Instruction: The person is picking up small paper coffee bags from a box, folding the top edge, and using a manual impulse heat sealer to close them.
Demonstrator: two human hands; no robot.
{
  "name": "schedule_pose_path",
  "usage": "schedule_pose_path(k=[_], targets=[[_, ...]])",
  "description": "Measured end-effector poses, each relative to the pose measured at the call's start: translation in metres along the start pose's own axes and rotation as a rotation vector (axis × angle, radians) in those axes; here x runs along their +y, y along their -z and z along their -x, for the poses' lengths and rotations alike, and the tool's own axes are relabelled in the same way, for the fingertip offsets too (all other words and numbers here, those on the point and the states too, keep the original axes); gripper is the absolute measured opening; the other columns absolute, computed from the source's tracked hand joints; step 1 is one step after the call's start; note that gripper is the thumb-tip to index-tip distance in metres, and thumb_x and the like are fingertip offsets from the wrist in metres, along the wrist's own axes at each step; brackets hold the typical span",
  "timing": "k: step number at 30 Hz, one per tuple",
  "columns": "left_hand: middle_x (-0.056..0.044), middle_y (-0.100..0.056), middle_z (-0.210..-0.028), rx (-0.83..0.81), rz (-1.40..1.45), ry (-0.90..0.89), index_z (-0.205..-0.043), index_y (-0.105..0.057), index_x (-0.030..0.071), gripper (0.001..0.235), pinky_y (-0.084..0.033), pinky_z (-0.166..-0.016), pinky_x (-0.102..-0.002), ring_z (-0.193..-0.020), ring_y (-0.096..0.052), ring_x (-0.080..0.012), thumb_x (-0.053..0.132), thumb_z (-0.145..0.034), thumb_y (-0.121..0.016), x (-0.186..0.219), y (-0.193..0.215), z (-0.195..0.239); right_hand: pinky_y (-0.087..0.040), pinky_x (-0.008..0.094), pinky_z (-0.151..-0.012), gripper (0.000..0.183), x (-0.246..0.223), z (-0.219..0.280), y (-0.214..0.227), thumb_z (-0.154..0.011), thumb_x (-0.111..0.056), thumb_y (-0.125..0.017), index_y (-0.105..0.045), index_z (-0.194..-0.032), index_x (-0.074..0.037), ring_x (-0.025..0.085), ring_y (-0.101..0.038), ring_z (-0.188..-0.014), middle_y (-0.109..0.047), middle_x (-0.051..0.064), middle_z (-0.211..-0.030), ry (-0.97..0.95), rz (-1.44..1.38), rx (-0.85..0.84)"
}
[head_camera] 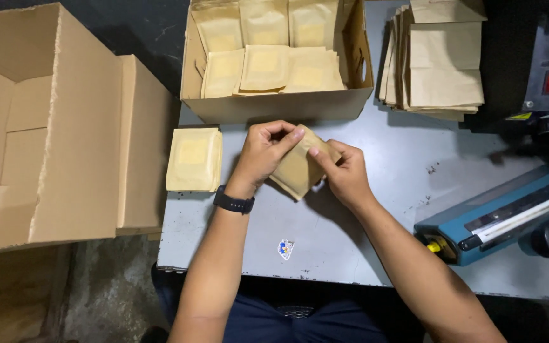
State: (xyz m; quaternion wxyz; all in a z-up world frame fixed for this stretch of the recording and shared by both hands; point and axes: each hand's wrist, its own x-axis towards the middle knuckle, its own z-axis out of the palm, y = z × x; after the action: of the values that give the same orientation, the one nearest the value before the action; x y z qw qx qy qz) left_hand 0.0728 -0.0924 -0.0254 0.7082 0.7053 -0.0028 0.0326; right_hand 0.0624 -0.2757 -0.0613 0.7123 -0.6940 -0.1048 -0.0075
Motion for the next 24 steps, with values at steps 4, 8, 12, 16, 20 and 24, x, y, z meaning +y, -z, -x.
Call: schedule_pose_path(k=[4, 8, 12, 16, 20, 24], targets=[[-0.001, -0.068, -0.066, 0.05, -0.052, -0.113, -0.081, -0.079, 0.012, 0.013, -0.05, -0.063, -0.02, -0.073, -0.054, -0.0026, 0.017, -0.093, -0.076, 0.011, -0.001, 0.004, -0.042, 0.023, -0.043, 0.052, 0.014, 0.0, -0.002, -0.105, -0.031, -0.064, -0.061, -0.057, -0.011, 0.011, -0.053, -0.038, -0.054, 0.003, -0.04, -0.019, 0.1, -0.066], [0.001, -0.067, -0.064, 0.073, -0.064, -0.138, -0.078, -0.078, 0.013, 0.017, -0.049, -0.062, -0.018, -0.071, -0.054, -0.001, 0.017, -0.094, -0.075, 0.0, -0.006, 0.001, -0.043, 0.025, -0.04, 0.052, 0.017, 0.001, -0.003, -0.107, -0.031, -0.058, -0.063, -0.06, -0.009, 0.015, -0.054, -0.035, -0.053, 0.007, -0.038, -0.022, 0.098, 0.0], [0.0, -0.067, -0.066, 0.07, -0.031, -0.113, -0.081, -0.078, 0.012, 0.012, -0.049, -0.063, -0.019, -0.069, -0.055, -0.0028, 0.019, -0.09, -0.076, 0.002, -0.01, 0.003, -0.042, 0.027, -0.041, 0.049, -0.001, 0.004, -0.005, -0.111, -0.029, -0.05, -0.061, -0.069, -0.007, 0.014, -0.049, -0.041, -0.052, 0.007, -0.042, 0.004, 0.04, 0.284], [0.0, -0.068, -0.075, 0.055, 0.123, -0.048, -0.089, -0.077, 0.01, 0.014, -0.053, -0.062, -0.021, -0.068, -0.062, -0.0027, 0.02, -0.083, -0.084, -0.013, -0.014, 0.001, -0.045, 0.024, -0.036, 0.044, -0.038, 0.008, -0.014, -0.111, -0.024, -0.046, -0.061, -0.074, -0.006, 0.016, -0.058, -0.039, -0.056, 0.012, -0.044, 0.106, -0.074, 0.392], [-0.001, -0.067, -0.078, 0.157, 0.157, -0.134, -0.095, -0.075, 0.005, 0.011, -0.054, -0.063, -0.02, -0.072, -0.063, -0.0052, 0.014, -0.089, -0.079, -0.021, -0.02, -0.001, -0.05, 0.026, -0.04, 0.031, -0.025, 0.009, -0.003, -0.107, -0.02, -0.057, -0.069, -0.084, -0.003, 0.018, -0.063, -0.045, -0.06, 0.014, -0.051, 0.176, -0.067, 0.415], [-0.001, -0.066, -0.08, 0.186, 0.186, -0.188, -0.096, -0.073, 0.005, 0.013, -0.054, -0.064, -0.021, -0.074, -0.061, -0.0052, 0.015, -0.092, -0.079, -0.022, -0.019, -0.001, -0.049, 0.024, -0.041, 0.031, -0.012, 0.007, 0.016, -0.104, -0.013, -0.066, -0.068, -0.075, -0.002, 0.016, -0.061, -0.043, -0.056, 0.009, -0.046, 0.224, 0.012, 0.336]])
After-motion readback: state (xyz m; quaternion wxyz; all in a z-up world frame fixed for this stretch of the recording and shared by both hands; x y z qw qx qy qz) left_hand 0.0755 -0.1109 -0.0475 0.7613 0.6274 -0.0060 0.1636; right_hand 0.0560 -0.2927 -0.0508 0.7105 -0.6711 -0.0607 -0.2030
